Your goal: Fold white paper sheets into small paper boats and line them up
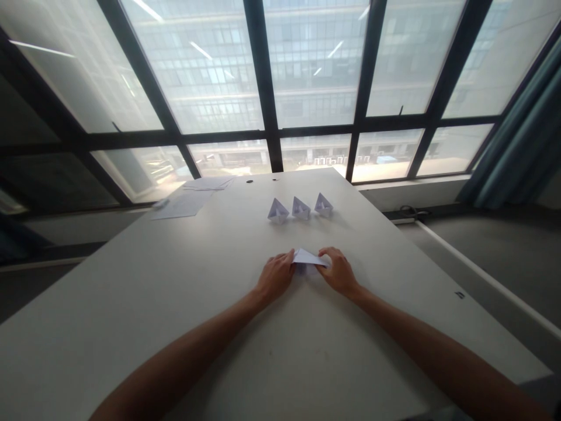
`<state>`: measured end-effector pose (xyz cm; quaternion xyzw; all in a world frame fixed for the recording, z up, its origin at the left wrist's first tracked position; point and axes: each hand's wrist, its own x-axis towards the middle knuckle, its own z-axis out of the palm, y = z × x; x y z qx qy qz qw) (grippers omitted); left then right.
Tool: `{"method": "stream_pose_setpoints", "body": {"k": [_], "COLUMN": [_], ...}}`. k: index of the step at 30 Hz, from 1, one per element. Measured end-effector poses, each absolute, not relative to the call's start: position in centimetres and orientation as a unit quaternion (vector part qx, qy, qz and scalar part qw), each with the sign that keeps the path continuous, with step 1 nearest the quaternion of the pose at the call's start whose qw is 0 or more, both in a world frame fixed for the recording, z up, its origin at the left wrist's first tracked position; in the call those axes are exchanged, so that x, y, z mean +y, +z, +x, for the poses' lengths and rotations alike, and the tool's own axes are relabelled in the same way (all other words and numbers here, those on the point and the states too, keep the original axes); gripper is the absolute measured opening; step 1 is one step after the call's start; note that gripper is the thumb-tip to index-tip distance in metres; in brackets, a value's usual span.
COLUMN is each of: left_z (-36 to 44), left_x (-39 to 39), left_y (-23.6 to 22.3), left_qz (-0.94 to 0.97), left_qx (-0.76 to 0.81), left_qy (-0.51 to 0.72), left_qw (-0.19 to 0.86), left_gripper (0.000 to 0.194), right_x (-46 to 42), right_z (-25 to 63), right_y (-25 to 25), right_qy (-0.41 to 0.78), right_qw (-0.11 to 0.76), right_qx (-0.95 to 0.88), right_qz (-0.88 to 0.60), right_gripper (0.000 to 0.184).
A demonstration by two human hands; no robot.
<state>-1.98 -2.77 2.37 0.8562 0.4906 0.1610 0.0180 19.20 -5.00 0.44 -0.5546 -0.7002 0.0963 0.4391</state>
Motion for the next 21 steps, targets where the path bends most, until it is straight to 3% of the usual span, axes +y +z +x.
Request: {"method": "stream_pose_setpoints", "body": {"k": [5,14,21], "left_z": [-2.0,-1.9,-1.5], "left_x": [-2.8,-1.7,-1.8], "left_y": [2.9,1.9,1.3], "left_qz": [0.825,0.739,0.618], "left_qx": [0.520,0.432,0.432], "left_qy": [0.199,0.400,0.395], "left_qw": [0.097,0.327,0.525], "left_gripper": [0.045,0.047,0.054], "right_x": [-5.3,-6.6,-6.2], "right_z": [18.9,18.4,18.5], "right_y": [0.4,2.2,1.7], "right_qy": [0.133,0.118,0.125], "right_qw": [0.446,0.347,0.349], "right_qx": [-0.695,-0.759,-0.752], "right_qz": [-0.548,-0.539,-0.544], "right_gripper": [0.032,0.046,0.050]}}
